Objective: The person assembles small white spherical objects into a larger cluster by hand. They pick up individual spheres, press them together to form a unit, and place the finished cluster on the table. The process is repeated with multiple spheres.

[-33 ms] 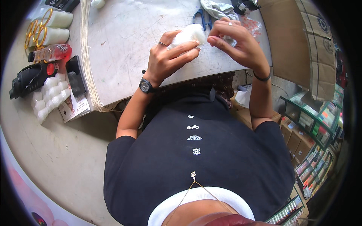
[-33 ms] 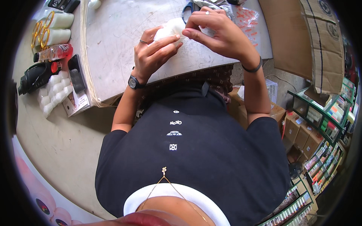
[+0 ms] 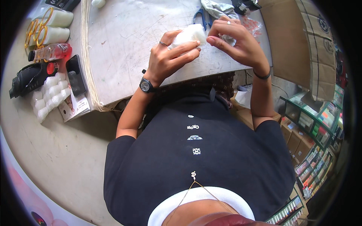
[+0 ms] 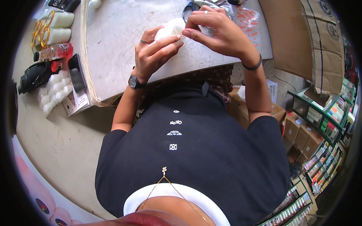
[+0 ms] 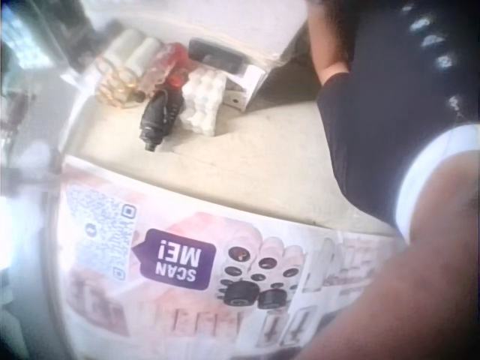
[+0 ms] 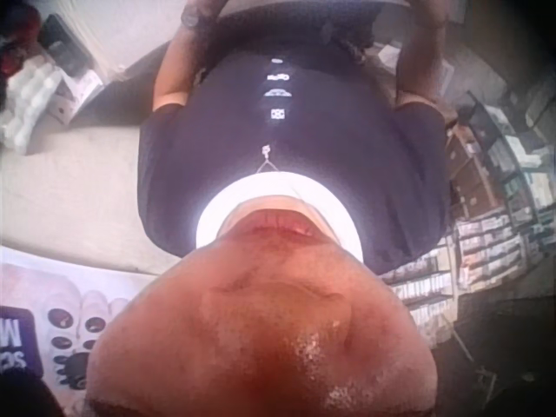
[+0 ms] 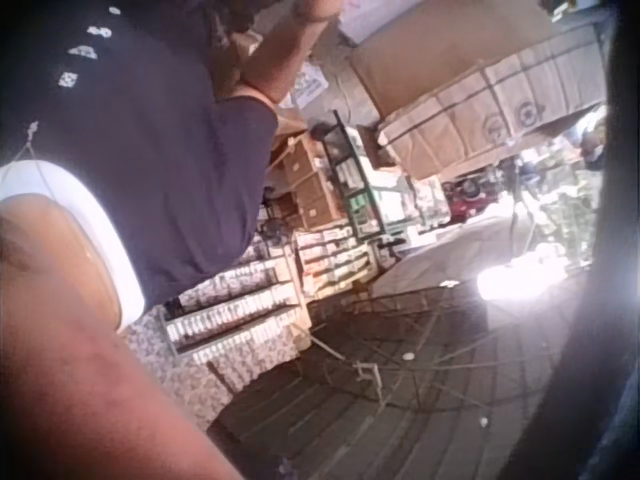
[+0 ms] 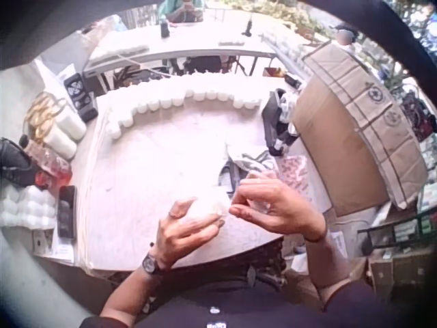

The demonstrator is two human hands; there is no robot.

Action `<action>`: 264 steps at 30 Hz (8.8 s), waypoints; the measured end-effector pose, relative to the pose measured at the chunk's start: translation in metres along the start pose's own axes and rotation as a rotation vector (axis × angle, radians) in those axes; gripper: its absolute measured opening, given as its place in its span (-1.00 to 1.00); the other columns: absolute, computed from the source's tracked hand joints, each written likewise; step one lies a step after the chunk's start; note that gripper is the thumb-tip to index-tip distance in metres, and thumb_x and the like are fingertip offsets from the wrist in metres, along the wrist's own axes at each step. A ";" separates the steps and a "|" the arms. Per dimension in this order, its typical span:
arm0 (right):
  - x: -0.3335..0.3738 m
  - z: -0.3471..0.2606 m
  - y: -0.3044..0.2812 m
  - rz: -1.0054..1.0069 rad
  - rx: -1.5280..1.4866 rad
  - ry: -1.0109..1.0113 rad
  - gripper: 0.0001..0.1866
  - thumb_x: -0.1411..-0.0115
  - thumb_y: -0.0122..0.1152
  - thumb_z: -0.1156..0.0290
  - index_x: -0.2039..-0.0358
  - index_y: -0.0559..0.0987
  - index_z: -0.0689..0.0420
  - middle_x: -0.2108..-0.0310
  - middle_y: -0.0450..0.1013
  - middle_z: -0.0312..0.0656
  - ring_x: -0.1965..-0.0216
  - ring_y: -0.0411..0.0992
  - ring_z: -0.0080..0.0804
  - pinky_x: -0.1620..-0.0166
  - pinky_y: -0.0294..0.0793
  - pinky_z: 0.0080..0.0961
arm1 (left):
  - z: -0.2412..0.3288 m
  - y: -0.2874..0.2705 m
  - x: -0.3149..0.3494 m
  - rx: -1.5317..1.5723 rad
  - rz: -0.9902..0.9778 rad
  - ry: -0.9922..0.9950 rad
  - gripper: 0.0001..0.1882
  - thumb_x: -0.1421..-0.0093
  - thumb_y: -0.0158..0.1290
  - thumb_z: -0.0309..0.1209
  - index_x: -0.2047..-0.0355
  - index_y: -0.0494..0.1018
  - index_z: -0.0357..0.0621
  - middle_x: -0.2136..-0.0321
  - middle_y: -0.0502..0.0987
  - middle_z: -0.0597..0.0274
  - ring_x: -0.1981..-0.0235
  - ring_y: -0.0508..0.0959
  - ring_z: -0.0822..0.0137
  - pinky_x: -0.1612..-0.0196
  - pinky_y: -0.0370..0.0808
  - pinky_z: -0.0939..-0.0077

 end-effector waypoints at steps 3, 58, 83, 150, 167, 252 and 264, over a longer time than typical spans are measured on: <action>-0.004 0.007 0.009 -0.151 -0.009 0.053 -0.74 -0.33 0.20 0.26 0.39 0.53 0.18 0.42 0.39 -0.24 0.26 0.32 -0.31 0.07 0.22 -0.34 | 0.000 0.001 0.002 0.001 -0.007 -0.005 -0.70 0.06 0.43 -0.41 0.39 0.52 0.12 0.17 0.68 0.58 0.06 0.58 0.12 0.15 0.67 0.39; 0.033 0.093 0.118 -0.047 -1.360 0.536 -0.59 -0.40 0.14 0.18 -0.17 0.40 0.06 0.23 0.40 -0.45 0.25 0.33 -0.72 0.22 0.33 -0.72 | -0.013 -0.022 0.021 0.097 0.149 -0.076 -0.68 0.09 0.45 -0.50 0.44 0.49 0.06 0.15 0.66 0.47 -0.03 0.55 -0.09 0.34 0.64 0.34; 0.002 0.051 0.082 0.234 -0.921 0.287 -0.59 -0.39 0.15 0.25 -0.18 0.49 0.10 -0.13 0.47 -0.23 -0.13 0.39 -0.45 -0.19 0.36 -0.45 | -0.043 -0.015 0.030 0.334 0.125 -0.355 -0.52 0.08 0.44 -0.49 0.09 0.61 -0.09 -0.05 0.55 -0.11 0.01 0.63 0.08 0.03 0.66 0.30; 0.051 0.047 0.045 0.207 -0.818 0.768 -0.70 -0.29 0.30 0.21 0.31 0.69 0.24 0.41 0.54 -0.35 0.33 0.36 -0.67 0.21 0.34 -0.69 | -0.013 0.020 0.010 0.075 -0.132 -0.084 -0.44 -0.11 0.20 -0.45 -0.10 0.53 0.49 -0.24 0.36 0.42 -0.19 0.47 0.14 -0.14 0.59 0.29; 0.082 0.073 0.089 0.324 -1.168 1.000 -0.42 -0.07 0.53 0.14 0.12 0.43 0.25 0.34 0.54 -0.25 0.33 0.40 -0.67 0.27 0.28 -0.74 | -0.006 0.017 0.007 0.015 -0.102 -0.057 -0.49 0.06 0.38 -0.55 0.09 0.65 0.30 -0.13 0.41 0.30 -0.19 0.46 0.15 -0.20 0.56 0.32; 0.037 0.052 0.057 0.324 -0.633 0.809 -0.62 -0.15 0.46 0.15 0.50 0.65 0.25 0.59 0.50 -0.34 0.54 0.36 -0.72 0.47 0.29 -0.73 | -0.019 -0.008 0.010 0.142 0.064 -0.245 -0.20 0.03 0.40 -0.15 -0.20 0.32 -0.02 0.11 0.57 0.16 0.18 0.64 0.15 0.35 0.67 0.35; 0.038 0.042 0.053 0.257 -0.698 0.768 -0.68 -0.24 0.36 0.22 0.28 0.66 0.29 0.42 0.55 -0.31 0.37 0.42 -0.69 0.27 0.39 -0.72 | -0.023 -0.010 0.001 0.123 -0.023 -0.331 -0.32 0.11 0.43 -0.23 -0.08 0.50 0.10 0.09 0.49 0.25 0.23 0.63 0.19 0.33 0.67 0.36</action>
Point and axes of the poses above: each hand's wrist, its own x-axis away from the middle knuckle, its own y-axis out of the palm, z = x × y, the point moved 9 cm from there along -x, towards the middle knuckle
